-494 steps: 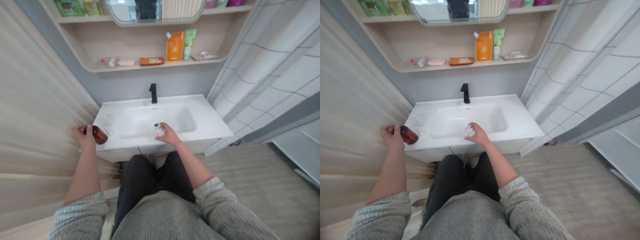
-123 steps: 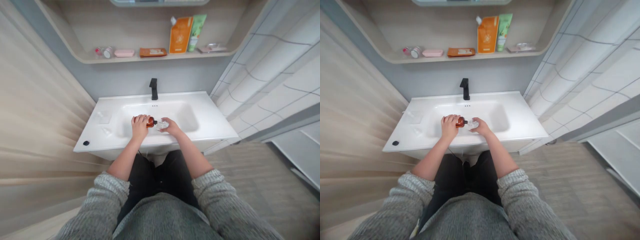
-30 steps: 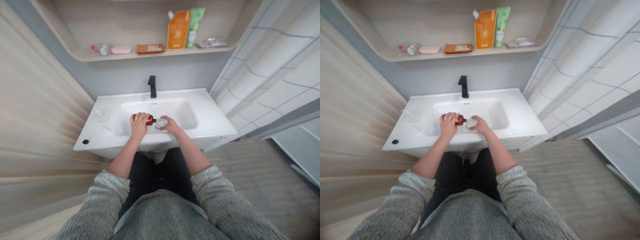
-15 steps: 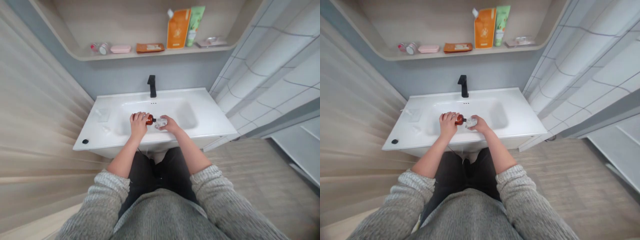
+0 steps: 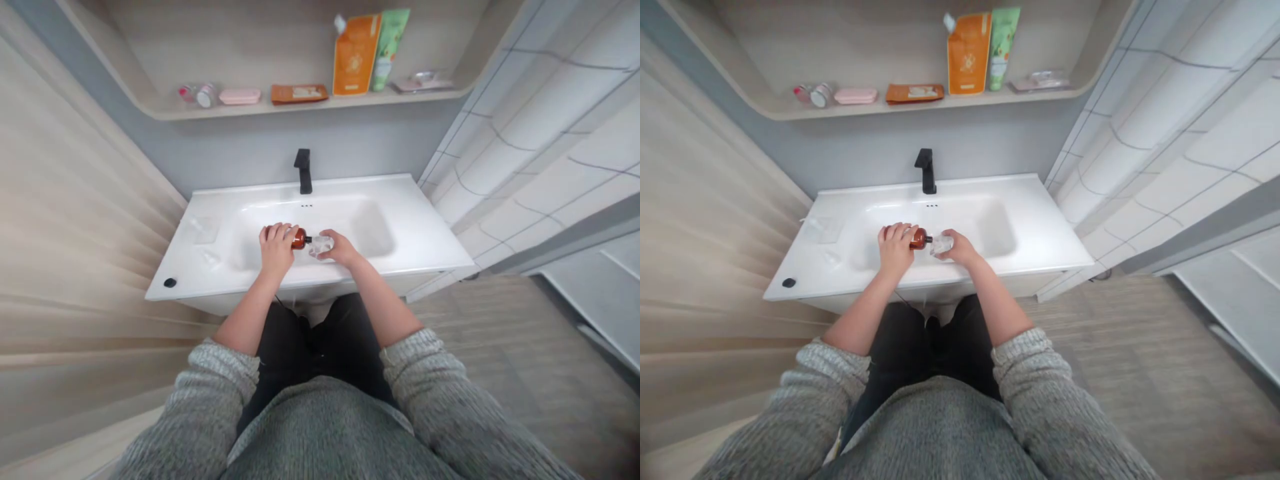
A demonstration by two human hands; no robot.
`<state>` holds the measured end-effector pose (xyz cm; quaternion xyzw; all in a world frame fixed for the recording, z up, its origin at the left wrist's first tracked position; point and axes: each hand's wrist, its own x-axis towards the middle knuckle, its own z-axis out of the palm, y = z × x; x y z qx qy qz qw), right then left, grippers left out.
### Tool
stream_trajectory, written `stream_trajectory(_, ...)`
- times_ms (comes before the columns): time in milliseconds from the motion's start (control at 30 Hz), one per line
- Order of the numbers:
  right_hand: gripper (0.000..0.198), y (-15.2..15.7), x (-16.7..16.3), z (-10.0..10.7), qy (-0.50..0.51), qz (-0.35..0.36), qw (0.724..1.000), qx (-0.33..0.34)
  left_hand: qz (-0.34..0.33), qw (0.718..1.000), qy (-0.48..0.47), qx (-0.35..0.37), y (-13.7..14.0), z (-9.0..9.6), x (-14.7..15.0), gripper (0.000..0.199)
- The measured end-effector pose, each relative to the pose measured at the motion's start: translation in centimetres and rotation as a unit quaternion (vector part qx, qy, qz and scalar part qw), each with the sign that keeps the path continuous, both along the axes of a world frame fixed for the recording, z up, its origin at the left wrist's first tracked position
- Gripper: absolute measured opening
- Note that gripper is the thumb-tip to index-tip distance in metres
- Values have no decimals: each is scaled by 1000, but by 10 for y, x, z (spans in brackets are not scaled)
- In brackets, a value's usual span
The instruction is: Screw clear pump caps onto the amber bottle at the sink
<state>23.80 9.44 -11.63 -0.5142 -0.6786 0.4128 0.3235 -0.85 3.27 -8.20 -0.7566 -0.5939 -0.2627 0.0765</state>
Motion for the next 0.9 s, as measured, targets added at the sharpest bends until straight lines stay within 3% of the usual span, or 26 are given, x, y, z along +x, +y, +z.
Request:
stream_trajectory(567, 82, 5, 2, -10, 55, 18, 998, -3, 19, 998, -44, -40, 3, -5, 0, 66)
stream_trajectory(767, 80, 6, 3, -11, 98, 39, 994, -3, 27, 986, -165, -18, 14, -18, -7, 73)
stream_trajectory(900, 78, 2, 1, -7, 177, 42, 983, -6, 48, 947, -317, -5, 22, -23, -17, 84)
